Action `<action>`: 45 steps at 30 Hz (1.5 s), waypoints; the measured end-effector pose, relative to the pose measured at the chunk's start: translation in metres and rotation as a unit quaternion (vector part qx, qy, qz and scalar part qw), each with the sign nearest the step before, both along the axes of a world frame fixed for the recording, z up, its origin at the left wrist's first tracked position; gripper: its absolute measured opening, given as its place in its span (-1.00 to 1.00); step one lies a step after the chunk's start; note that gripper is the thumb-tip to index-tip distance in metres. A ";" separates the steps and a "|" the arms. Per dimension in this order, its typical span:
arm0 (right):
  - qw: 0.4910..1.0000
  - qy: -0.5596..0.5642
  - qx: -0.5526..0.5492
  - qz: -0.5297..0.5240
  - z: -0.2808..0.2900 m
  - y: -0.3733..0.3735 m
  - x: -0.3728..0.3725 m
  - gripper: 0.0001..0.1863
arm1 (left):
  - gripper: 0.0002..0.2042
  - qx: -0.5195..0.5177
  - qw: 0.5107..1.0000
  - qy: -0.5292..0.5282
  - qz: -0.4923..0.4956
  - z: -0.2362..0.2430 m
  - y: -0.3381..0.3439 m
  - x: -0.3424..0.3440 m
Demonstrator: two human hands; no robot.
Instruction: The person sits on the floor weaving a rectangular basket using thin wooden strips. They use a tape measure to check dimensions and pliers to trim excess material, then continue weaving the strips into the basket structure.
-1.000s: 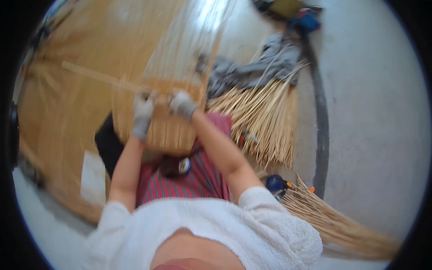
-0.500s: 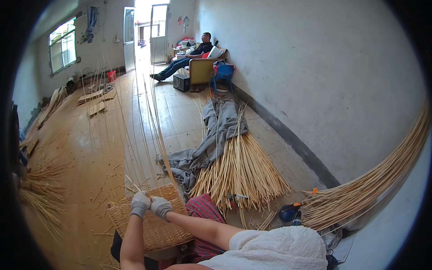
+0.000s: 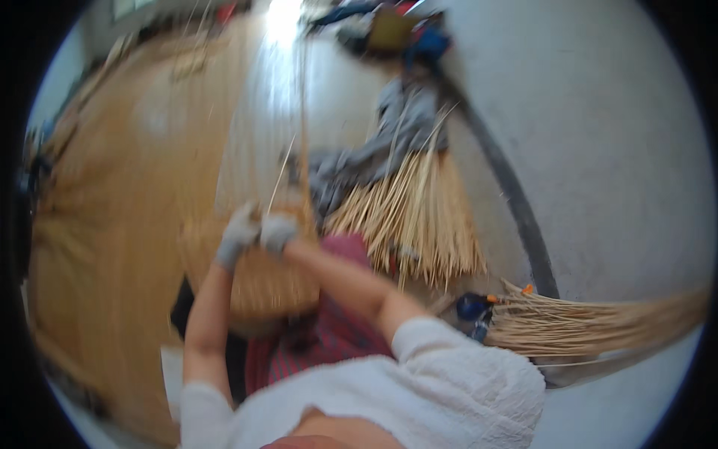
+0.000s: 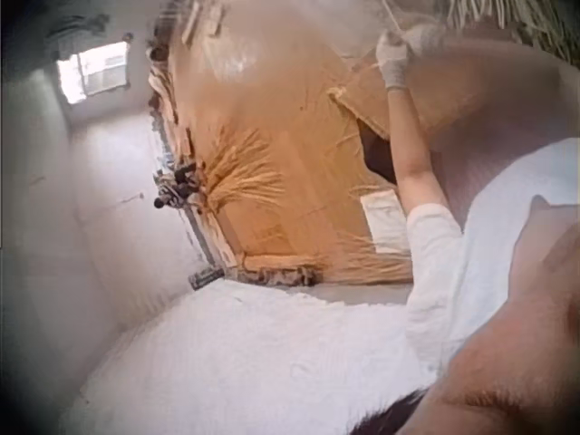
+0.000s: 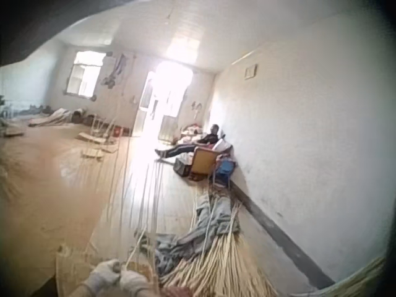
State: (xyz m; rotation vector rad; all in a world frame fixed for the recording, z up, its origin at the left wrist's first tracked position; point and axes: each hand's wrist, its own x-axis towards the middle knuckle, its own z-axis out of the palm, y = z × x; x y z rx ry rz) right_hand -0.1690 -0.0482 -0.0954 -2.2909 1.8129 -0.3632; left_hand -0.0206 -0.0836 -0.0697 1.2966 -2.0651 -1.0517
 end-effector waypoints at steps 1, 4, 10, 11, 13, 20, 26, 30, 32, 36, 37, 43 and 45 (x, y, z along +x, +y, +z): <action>0.999 0.017 -0.005 0.048 0.001 -0.005 -0.005 -0.74 | -0.57 -0.082 0.995 0.028 0.045 -0.007 0.006 -0.001; 0.992 0.057 0.115 0.015 0.087 0.002 0.009 -0.54 | -0.70 0.193 0.964 0.109 0.149 0.007 0.026 -0.001; 0.994 0.080 -0.069 -0.004 0.066 -0.085 -0.011 -0.19 | -0.69 0.252 0.946 0.139 0.146 0.041 0.031 -0.008; 0.994 -0.070 -0.064 -0.059 0.094 -0.074 0.013 -0.18 | -0.70 0.251 0.945 0.132 0.165 0.036 0.037 0.007; 0.924 -0.365 -0.075 -0.086 0.113 -0.049 0.011 -0.26 | -0.72 0.238 0.949 0.127 0.165 0.039 0.039 0.011; 0.685 -0.694 -0.040 -0.218 0.059 0.080 -0.060 -0.84 | -0.80 0.218 0.972 -0.024 0.083 0.044 0.033 0.007; 0.669 -0.715 -0.007 -0.202 0.053 0.077 -0.071 -0.82 | -0.61 0.084 0.980 0.145 0.108 0.010 0.085 0.026; 0.668 -0.713 -0.003 -0.213 0.062 0.066 -0.073 -0.85 | -0.57 0.059 0.976 0.192 0.080 -0.013 0.086 0.021; 0.700 -0.683 -0.003 -0.208 0.066 0.063 -0.071 -0.86 | -0.57 0.091 0.964 0.237 0.081 -0.023 0.089 0.024; 0.703 -0.678 -0.002 -0.215 0.065 0.072 -0.066 -0.89 | -0.66 0.000 0.990 0.132 0.056 -0.015 0.091 0.025; 0.705 -0.677 -0.006 -0.211 0.067 0.068 -0.063 -0.89 | -0.64 -0.018 0.995 0.086 0.054 -0.010 0.091 0.025; 0.738 -0.651 -0.013 -0.178 0.067 0.057 -0.062 -0.91 | -0.64 -0.065 0.996 -0.045 0.041 0.004 0.091 0.027; 0.738 -0.650 0.016 -0.179 0.062 0.044 -0.073 -0.90 | -0.65 -0.055 0.994 -0.085 0.043 0.011 0.087 0.023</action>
